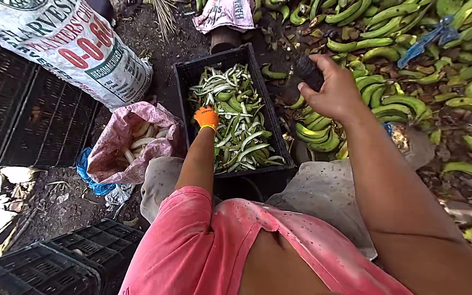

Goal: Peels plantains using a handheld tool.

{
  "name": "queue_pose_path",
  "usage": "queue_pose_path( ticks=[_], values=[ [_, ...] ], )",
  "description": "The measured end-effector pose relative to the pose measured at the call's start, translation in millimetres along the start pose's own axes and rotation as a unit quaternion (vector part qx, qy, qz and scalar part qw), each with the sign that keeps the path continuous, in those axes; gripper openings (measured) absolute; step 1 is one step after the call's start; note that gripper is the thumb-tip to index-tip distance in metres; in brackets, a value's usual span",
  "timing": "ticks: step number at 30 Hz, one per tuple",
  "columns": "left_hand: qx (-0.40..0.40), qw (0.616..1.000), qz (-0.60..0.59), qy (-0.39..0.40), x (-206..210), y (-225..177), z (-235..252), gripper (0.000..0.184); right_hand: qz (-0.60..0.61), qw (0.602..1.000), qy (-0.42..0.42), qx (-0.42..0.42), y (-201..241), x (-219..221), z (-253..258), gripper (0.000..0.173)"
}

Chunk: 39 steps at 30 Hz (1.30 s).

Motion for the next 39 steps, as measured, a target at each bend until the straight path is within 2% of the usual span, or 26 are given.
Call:
queue_pose_path(
  ticks=[1, 3, 9, 12, 14, 16, 18, 21, 24, 26, 28, 30, 32, 34, 37, 39],
  values=[
    [-0.034, 0.999, -0.010, -0.010, 11, 5, 11, 0.075, -0.011, 1.000, -0.012, 0.009, -7, -10, -8, 0.056],
    [-0.083, 0.996, -0.009, -0.018, 26, 16, 31, 0.086, -0.029, 0.999, -0.033, 0.025, -21, -29, -21, 0.055],
    [-0.155, 0.988, 0.020, 0.000, 46, 33, 44, 0.091, -0.041, 0.998, -0.052, 0.001, -31, -42, -38, 0.055],
    [-0.168, 0.985, 0.005, 0.031, 32, 31, 35, 0.068, -0.035, 0.999, -0.032, -0.009, -24, -36, -30, 0.058],
    [-0.173, 0.983, -0.038, 0.045, 23, 33, 28, 0.068, -0.026, 0.999, -0.030, -0.025, -15, -29, -21, 0.058],
    [-0.146, 0.984, -0.089, 0.055, 21, 34, 27, 0.074, -0.015, 0.999, -0.024, -0.041, -6, -18, -11, 0.058],
    [-0.084, 0.987, -0.127, 0.053, 16, 34, 22, 0.073, 0.005, 0.999, 0.002, -0.049, 2, -1, 0, 0.057],
    [0.000, 0.971, -0.233, 0.052, -16, 26, 7, 0.071, 0.071, 0.993, 0.072, -0.056, 6, 36, 21, 0.058],
    [0.096, 0.890, -0.427, 0.130, -66, 12, -34, 0.076, 0.177, 0.971, 0.154, -0.053, 10, 78, 36, 0.052],
    [0.123, 0.825, -0.518, 0.189, -99, 8, -65, 0.070, 0.223, 0.952, 0.199, -0.060, 14, 97, 42, 0.048],
    [0.169, 0.774, -0.571, 0.215, -123, 13, -84, 0.066, 0.241, 0.940, 0.223, -0.094, 21, 108, 44, 0.043],
    [0.262, 0.720, -0.604, 0.220, -139, 19, -99, 0.066, 0.245, 0.930, 0.244, -0.122, 30, 112, 41, 0.039],
    [0.339, 0.648, -0.641, 0.233, -148, 23, -113, 0.065, 0.227, 0.927, 0.270, -0.129, 42, 109, 36, 0.042],
    [0.350, 0.585, -0.687, 0.252, -148, 26, -123, 0.062, 0.207, 0.925, 0.285, -0.142, 50, 108, 31, 0.045],
    [0.312, 0.564, -0.718, 0.262, -142, 27, -127, 0.049, 0.191, 0.929, 0.275, -0.157, 53, 114, 27, 0.045],
    [0.308, 0.554, -0.722, 0.277, -137, 24, -124, 0.048, 0.167, 0.936, 0.268, -0.156, 52, 117, 27, 0.046]
  ],
)
Point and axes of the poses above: each hand's wrist, its own z-axis towards the middle knuckle, its own x-axis out of the palm, y = z × x, the point moved 6 cm from there along z, towards the middle knuckle, and after that the axes turned 9 degrees about -x, right-handed, at the moved point
